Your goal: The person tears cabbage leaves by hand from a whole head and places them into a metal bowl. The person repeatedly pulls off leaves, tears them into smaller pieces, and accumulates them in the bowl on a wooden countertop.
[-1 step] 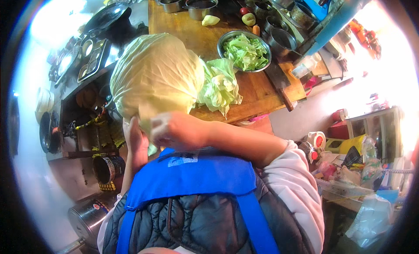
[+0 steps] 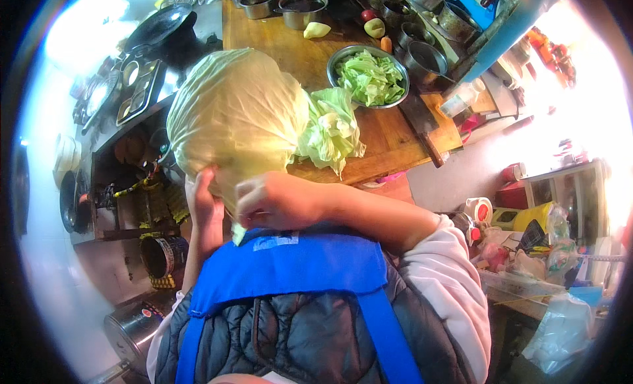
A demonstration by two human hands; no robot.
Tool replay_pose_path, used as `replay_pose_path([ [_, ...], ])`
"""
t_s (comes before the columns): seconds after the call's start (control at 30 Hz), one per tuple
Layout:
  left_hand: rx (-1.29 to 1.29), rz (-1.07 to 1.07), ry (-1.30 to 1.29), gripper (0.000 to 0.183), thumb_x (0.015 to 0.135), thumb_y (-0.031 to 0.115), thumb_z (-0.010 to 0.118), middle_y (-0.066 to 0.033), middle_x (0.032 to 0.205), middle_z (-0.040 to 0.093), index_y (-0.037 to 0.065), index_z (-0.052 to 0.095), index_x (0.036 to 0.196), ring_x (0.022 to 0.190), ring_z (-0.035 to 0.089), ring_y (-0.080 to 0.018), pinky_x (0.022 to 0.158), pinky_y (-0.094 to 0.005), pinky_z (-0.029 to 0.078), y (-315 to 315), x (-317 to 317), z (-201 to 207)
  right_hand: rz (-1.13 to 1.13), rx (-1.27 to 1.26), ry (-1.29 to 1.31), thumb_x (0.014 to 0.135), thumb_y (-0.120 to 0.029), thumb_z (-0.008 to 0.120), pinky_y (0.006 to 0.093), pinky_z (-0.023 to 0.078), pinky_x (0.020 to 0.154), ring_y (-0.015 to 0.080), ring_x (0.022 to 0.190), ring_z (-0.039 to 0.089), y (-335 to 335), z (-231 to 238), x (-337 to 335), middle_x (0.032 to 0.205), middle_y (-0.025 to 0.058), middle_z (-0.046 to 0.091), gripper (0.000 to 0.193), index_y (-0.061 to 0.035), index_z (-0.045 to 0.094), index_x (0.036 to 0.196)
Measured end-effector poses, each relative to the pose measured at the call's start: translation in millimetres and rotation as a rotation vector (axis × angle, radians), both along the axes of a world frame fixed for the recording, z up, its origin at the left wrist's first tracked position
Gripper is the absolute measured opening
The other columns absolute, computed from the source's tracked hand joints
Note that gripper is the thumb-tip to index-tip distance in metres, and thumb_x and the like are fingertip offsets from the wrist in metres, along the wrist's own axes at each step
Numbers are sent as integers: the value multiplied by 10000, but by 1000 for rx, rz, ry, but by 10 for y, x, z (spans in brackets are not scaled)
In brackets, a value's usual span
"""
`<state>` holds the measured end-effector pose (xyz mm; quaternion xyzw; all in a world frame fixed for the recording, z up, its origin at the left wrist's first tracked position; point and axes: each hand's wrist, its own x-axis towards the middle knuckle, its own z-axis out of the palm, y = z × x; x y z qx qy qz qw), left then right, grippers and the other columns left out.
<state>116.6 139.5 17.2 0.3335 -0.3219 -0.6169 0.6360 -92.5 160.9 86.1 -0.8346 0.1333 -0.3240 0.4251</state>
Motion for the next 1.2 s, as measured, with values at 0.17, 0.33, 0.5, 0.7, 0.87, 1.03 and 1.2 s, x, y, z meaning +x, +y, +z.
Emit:
replay_pose_path([
  [0.17,100,-34,75,536,860,107,627,-132,1242,580,-9,456,1355,1112,601,-278,933,-413,527,-396,-103,-62,-139,459,-488,857,-48,693,321,463,700,188,844,578,-41,-65,-995,896,64,602,51,-38,644,868],
  [0.33,169,14,76,570,844,103,650,-119,1260,571,5,448,1368,1158,571,-271,985,-433,491,-676,-99,-164,-843,826,-790,950,-92,619,320,538,824,180,939,649,-346,-124,-1595,1022,77,671,88,-35,632,1016],
  [0.5,201,94,82,596,827,59,657,-117,1249,574,11,436,1378,1117,586,-259,963,-395,498,-707,-75,-55,-1230,241,436,845,-166,776,321,522,814,201,885,644,-1026,-696,-1472,1033,133,668,431,45,610,1183],
  [0.7,129,123,46,569,839,49,636,-120,1234,565,9,435,1370,1109,587,-250,952,-392,505,-553,-79,50,-1013,374,11,902,-372,720,342,517,912,258,1124,617,-993,-468,-878,1291,191,584,685,31,458,1390],
  [0.87,-98,-148,31,870,747,95,805,-112,1390,502,51,331,1475,1281,498,-269,1099,-441,389,-386,-118,97,-539,1171,-835,904,-296,709,403,506,983,287,1133,615,-1258,-420,-369,1266,192,598,666,65,417,1382],
  [1.03,96,-398,-168,1363,634,817,693,-151,1612,204,41,71,1565,1458,286,-344,1131,-547,347,-637,533,431,-274,1077,-770,941,-292,614,408,536,958,294,1067,663,-1395,-265,-915,1203,214,645,514,73,520,1291],
  [1.2,-69,-569,273,792,892,479,665,-187,1382,541,8,374,1458,1200,590,-347,992,-514,508,-1073,427,239,-537,797,-287,900,-374,703,338,548,880,253,993,683,-1637,39,-872,1071,183,691,596,92,554,1240],
])
